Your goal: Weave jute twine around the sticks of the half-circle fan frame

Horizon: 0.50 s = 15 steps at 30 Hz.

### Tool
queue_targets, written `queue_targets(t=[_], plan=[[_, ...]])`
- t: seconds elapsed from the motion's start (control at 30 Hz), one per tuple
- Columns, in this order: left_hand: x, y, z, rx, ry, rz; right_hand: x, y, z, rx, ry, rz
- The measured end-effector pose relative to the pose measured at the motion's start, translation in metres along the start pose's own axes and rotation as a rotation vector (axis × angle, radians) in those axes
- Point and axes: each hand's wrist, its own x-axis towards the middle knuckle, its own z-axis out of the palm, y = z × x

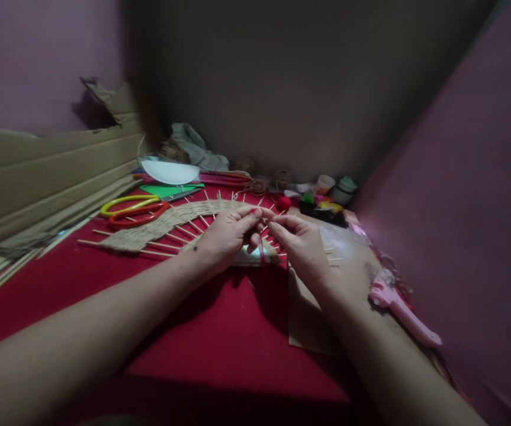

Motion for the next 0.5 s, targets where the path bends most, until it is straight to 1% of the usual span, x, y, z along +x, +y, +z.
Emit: queue_targets(t=[0.07,0.17,0.27,0.37,0.43,0.5], plan=[[-0.001,0.004,-0.001,0.109,0.013,0.033,0.0,0.0,-0.002,0.01,-0.012,0.015],[-0.002,0.008,-0.003,0.194,0.04,0.08,0.0,0.0,-0.004,0.057,-0.047,0.046],[-0.003,0.013,-0.005,0.294,0.062,0.21,-0.001,-0.002,-0.004,0.082,-0.075,0.062],[-0.003,0.02,-0.008,0.412,0.071,0.348,-0.003,-0.006,-0.005,0.138,-0.153,0.139],[-0.004,0.026,-0.01,0.441,0.067,0.374,-0.003,-0.009,-0.006,0.19,-0.192,0.18],[-0.006,0.031,-0.011,0.453,0.056,0.377,-0.003,-0.012,-0.007,0.212,-0.211,0.173]])
